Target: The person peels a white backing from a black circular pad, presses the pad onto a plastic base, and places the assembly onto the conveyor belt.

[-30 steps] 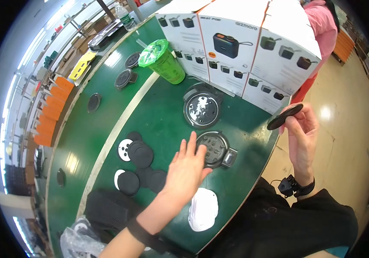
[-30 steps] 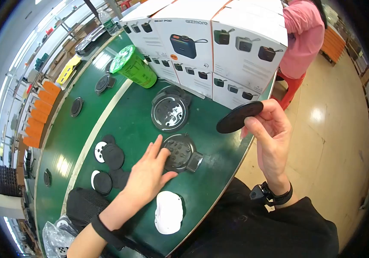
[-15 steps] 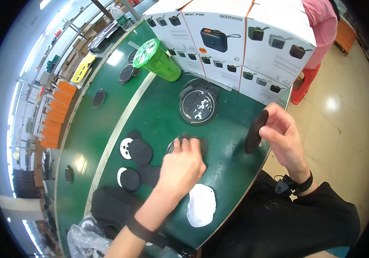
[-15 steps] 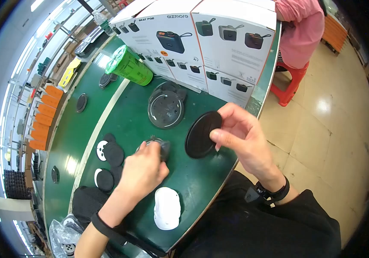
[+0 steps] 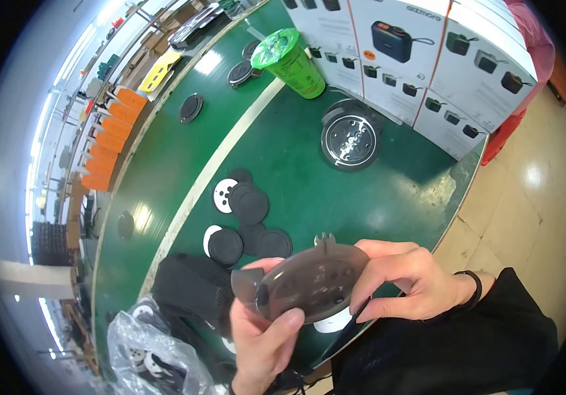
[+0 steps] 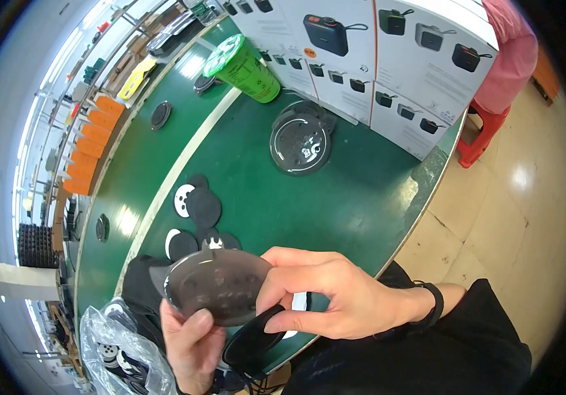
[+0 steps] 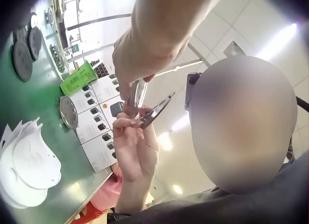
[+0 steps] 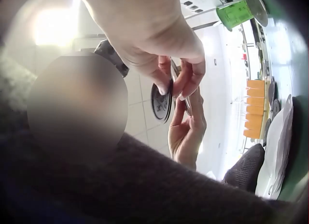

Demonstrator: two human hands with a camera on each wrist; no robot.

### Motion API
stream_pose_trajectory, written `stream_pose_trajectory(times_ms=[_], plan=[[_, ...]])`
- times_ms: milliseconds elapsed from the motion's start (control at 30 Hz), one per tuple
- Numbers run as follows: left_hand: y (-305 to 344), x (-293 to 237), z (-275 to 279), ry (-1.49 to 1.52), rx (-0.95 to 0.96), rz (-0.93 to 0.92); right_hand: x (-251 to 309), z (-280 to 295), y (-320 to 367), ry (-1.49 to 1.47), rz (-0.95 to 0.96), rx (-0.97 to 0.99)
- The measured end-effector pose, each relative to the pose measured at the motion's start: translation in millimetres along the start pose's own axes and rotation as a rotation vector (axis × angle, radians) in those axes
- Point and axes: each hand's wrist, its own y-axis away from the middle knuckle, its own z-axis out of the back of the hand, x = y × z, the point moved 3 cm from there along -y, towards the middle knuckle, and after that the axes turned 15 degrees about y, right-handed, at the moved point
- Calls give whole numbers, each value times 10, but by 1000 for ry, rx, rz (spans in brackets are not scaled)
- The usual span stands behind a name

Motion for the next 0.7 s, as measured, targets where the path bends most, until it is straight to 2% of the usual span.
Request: stream_pose_trajectory(times_ms=[67, 100, 133, 200, 267, 333, 433, 467, 533, 567, 600, 667, 700], plan=[[-34, -165, -66, -85, 62, -57, 38, 11, -25, 60, 7, 55], [-43, -262, -114, -222, 79, -109, 65, 25, -38, 93, 10, 90], [-60, -354, -99, -398, 211, -185, 87, 35, -54, 127, 15, 126], [-31, -542, -271, -888, 59, -130, 108, 10, -80, 186, 11, 238], [-106, -607, -389, -1204, 262, 199, 145, -18, -134, 303, 42, 356], [-201, -552, -338, -1210, 409, 318, 204, -42, -210, 482, 108, 474], [-232, -511, -296, -1350, 610, 265, 275, 74, -284, 511, 7, 470], [-227, -544, -273, -1290, 437, 179, 325, 176, -290, 475, 84, 260], [-100, -570, -190, -1149, 86, 9, 379, 324, -268, 473, 146, 40], [-68, -553, -89, -984, -38, -51, 393, 358, -246, 486, 186, -45], [-41, -509, -19, -865, -79, -118, 405, 392, -222, 501, 225, -130], [-11, -384, 58, -622, -152, -252, 393, 194, -178, 511, 272, -132], [2, -290, 36, -550, -220, -294, 370, 87, -190, 505, 205, -77]])
